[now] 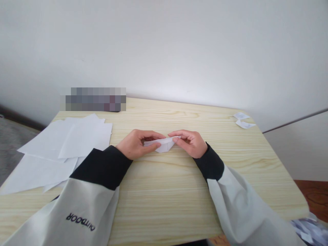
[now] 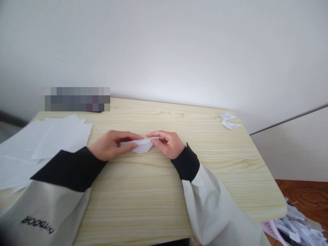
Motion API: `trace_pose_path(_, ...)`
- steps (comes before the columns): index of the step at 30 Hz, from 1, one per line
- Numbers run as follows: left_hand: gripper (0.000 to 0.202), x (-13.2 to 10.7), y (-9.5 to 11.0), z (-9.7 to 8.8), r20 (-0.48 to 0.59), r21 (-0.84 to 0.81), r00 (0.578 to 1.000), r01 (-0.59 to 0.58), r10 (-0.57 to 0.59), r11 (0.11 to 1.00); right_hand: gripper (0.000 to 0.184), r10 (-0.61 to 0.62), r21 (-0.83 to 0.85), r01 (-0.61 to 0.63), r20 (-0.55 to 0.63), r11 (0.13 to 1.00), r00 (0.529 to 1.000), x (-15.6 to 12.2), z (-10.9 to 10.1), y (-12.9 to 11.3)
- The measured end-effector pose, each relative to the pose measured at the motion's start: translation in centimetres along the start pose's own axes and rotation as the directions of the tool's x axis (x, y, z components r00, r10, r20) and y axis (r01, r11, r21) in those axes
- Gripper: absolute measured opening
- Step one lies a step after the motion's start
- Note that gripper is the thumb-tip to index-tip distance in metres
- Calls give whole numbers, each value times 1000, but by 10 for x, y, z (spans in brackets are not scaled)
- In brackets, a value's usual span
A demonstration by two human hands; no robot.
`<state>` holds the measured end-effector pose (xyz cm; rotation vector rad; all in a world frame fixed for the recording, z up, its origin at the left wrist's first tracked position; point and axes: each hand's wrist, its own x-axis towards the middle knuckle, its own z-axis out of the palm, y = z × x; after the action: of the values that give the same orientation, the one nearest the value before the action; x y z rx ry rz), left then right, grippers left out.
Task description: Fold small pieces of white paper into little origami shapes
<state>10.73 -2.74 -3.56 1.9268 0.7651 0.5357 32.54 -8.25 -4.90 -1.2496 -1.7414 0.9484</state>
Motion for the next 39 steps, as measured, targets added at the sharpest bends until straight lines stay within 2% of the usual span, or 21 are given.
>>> trace_pose_path(6, 29, 2, 0, 3, -13, 46, 1000, -8, 9, 999, 20, -33, -69, 31, -17, 997, 999, 0, 5, 0)
trace_pose_path(9, 30, 2, 0, 3, -103, 96, 994, 31, -21, 995, 17, -19, -98, 7, -114, 995, 993, 0, 6, 1)
trace_pose_path(11, 28, 2, 1, 3, -196, 151, 981, 26, 4, 988, 16, -38, -136, 14, -175, 991, 984, -1, 5, 0)
trace_pose_path(14, 22, 1, 3, 2, -315, 230, 944, -24, 98, 973, 12, -144, -228, 93, -219, 969, 965, -1, 4, -3)
trace_pose_path(16, 18, 0, 4, 1, -349, 255, 923, -72, 161, 964, 9, -254, -297, 184, -218, 937, 942, 0, 3, -5)
trace_pose_path(20, 12, 1, 3, -2, -304, 351, 891, -223, 336, 909, 11, -450, -418, 345, -183, 840, 874, 3, -1, -5)
trace_pose_path(24, 15, 3, -5, -3, -184, 473, 887, -299, 424, 829, 11, -530, -552, 409, -72, 727, 845, 6, -6, 1)
trace_pose_path(29, 20, 3, -17, -3, -131, 592, 891, -281, 434, 755, 11, -531, -605, 463, 76, 648, 844, 7, -11, 10)
trace_pose_path(35, 22, 1, -17, -5, -79, 705, 898, -257, 432, 662, 13, -500, -613, 460, 120, 643, 858, 7, -17, 14)
trace_pose_path(39, 25, 1, -14, -6, -76, 729, 907, -233, 414, 644, 14, -501, -631, 453, 115, 630, 858, 6, -18, 15)
